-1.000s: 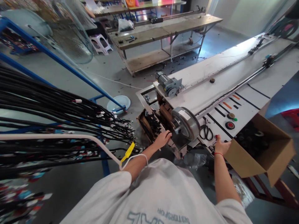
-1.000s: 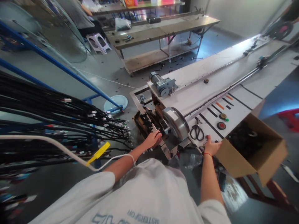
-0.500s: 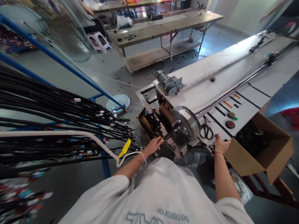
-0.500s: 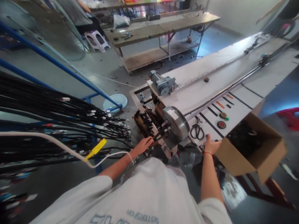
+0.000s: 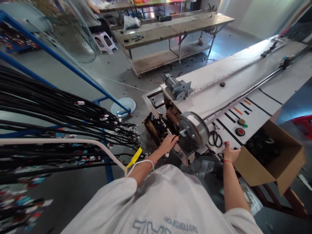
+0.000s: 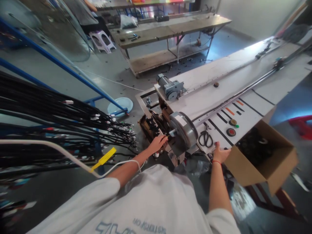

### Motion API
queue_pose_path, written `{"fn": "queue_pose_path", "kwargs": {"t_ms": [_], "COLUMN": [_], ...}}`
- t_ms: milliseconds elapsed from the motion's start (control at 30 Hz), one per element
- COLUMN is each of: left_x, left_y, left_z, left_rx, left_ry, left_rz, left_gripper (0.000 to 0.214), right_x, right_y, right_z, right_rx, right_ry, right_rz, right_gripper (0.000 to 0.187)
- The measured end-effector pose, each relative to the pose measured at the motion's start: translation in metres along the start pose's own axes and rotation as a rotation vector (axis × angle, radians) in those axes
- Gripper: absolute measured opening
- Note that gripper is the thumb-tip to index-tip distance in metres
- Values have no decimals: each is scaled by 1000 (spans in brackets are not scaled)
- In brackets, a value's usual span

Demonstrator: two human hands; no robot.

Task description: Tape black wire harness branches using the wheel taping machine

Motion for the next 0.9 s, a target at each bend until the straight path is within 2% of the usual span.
{"fn": "queue_pose_path", "kwargs": {"t_ms": [100, 200, 367, 467, 533, 600, 733, 900], "left_x": [-1, -12, -60, -77, -73, -59, -30, -13], "left_y": [-2, -3, -9, -4, -1, 0, 2, -1], "left_z": [-1, 5, 37, 59, 65, 62, 42, 20], "left_rx": [3, 26, -103, -33, -13, -20, 3, 28], "left_ry": [31, 38, 127, 170, 150, 105, 58, 83], "left_rz": [-21, -29, -22, 19, 40, 70, 32, -133], "left_gripper": [30, 28, 24, 27, 30, 32, 37, 32], "right_x": [-1, -5, -5, -5, -4, -4, -2, 1], "right_y": [4, 4, 4, 4, 4, 5, 4, 3], "right_z": [4, 6, 5, 4, 4, 4, 3, 0], "right_rx": [59, 52, 30, 40, 52, 64, 75, 69], "right_ry": [-60, -51, -67, -55, -44, -45, -39, -40], "right_rz": [-8, -14, 10, 4, -5, -15, -14, -20], "right_gripper": [82, 81, 83, 79, 77, 76, 80, 80]}}
Point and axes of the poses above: each hand's wrist, its own z-axis away from the middle knuckle, its own y-axis out of the back of the hand, x = y × z, the point moved 6 cm from there along -z, towards the middle knuckle, and after that the axes turned 14 degrees about -x, right-handed, at the moved point
